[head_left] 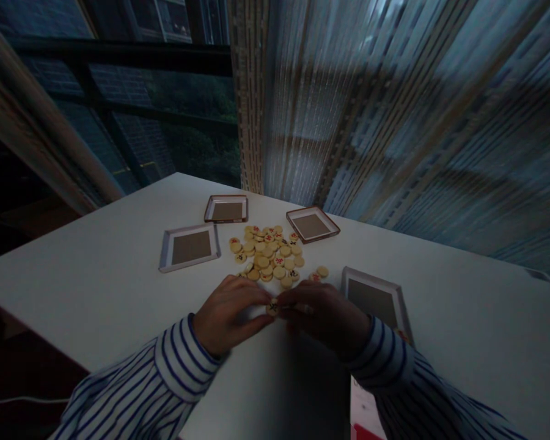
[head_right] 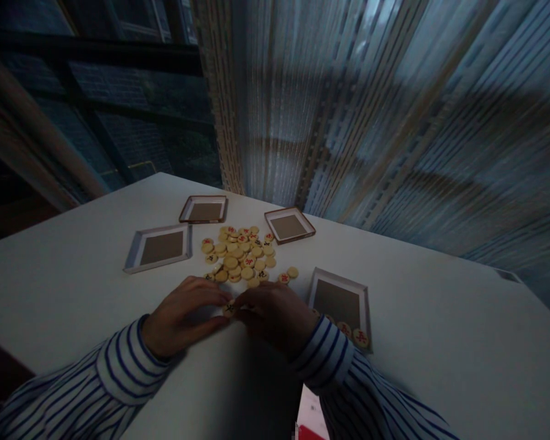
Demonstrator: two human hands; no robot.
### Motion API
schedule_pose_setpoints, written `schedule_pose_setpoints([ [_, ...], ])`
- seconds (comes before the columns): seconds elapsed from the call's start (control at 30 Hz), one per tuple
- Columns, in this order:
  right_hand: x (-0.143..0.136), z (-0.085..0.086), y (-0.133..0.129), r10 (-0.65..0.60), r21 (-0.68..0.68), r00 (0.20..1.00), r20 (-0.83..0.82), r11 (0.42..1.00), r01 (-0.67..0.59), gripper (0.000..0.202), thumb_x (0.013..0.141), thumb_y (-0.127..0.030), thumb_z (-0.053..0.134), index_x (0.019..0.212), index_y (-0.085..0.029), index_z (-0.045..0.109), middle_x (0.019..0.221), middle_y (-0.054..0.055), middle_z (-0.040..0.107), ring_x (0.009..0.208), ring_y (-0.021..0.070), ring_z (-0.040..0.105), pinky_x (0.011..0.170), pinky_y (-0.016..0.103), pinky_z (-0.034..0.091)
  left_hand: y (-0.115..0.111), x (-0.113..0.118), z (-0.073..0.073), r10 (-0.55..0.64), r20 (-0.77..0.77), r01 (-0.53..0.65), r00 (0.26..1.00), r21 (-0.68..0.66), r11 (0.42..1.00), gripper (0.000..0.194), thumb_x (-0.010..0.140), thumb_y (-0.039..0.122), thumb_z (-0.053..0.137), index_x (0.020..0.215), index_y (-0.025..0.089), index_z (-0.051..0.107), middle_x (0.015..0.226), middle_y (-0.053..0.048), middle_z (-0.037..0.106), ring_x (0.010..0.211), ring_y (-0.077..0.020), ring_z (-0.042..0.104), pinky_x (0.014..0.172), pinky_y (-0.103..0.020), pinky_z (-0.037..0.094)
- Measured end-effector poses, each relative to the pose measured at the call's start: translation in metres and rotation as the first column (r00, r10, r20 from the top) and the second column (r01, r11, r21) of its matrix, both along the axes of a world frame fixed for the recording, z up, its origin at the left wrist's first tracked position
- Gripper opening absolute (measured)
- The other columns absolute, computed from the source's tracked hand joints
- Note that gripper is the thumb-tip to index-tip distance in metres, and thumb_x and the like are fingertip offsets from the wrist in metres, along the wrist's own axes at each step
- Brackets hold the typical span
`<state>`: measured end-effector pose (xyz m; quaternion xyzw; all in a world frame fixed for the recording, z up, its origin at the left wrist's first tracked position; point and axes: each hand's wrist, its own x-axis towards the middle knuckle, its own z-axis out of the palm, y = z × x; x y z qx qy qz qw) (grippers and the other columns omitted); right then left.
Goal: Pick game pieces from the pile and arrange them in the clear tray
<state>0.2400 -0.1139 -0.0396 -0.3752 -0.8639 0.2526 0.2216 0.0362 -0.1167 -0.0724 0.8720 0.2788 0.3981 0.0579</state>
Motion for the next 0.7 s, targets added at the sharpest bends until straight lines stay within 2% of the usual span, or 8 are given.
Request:
schedule_pose_setpoints([
  [0.2, 0.006, 0.001, 0.002, -0.051, 0.085, 0.999, 0.008, 0.995, 0.050, 0.013, 0.078, -0.020, 0.058, 0.088, -0.018, 0.066, 0.075, 0.005, 0.067, 0.070, 0.0137, 0.060, 0.066, 0.025, 0.045, 0.000, 0.000, 0.000, 0.010, -0.024, -0.010, 1.000, -0.007, 1.000, 0.017, 0.078, 0.023, 0.060, 0.093, 0.019, 0.057, 0.085, -0.005, 0.068, 0.081, -0.0173, 0.062, 0.071, -0.032, 0.046],
  [0.4, 0.015, 0.003, 0.004, -0.135, 0.142, 0.991, 0.000, 0.981, 0.133, 0.016, 0.080, -0.021, 0.053, 0.090, -0.019, 0.065, 0.082, 0.006, 0.068, 0.075, 0.0152, 0.062, 0.070, 0.028, 0.046, 0.001, 0.000, -0.007, 0.018, -0.067, -0.021, 0.998, -0.035, 0.999, 0.016, 0.079, 0.026, 0.056, 0.094, 0.020, 0.058, 0.085, -0.005, 0.067, 0.082, -0.0181, 0.060, 0.073, -0.033, 0.044],
  [0.7, 0.017, 0.005, 0.007, -0.134, 0.212, 0.991, 0.028, 0.969, 0.125, 0.014, 0.079, -0.018, 0.053, 0.087, -0.018, 0.064, 0.082, 0.006, 0.068, 0.075, 0.0159, 0.062, 0.070, 0.028, 0.046, 0.003, 0.000, -0.012, -0.003, -0.188, -0.015, 0.982, -0.096, 0.995, 0.016, 0.079, 0.025, 0.053, 0.094, 0.021, 0.058, 0.086, -0.005, 0.066, 0.084, -0.0186, 0.059, 0.074, -0.033, 0.043],
])
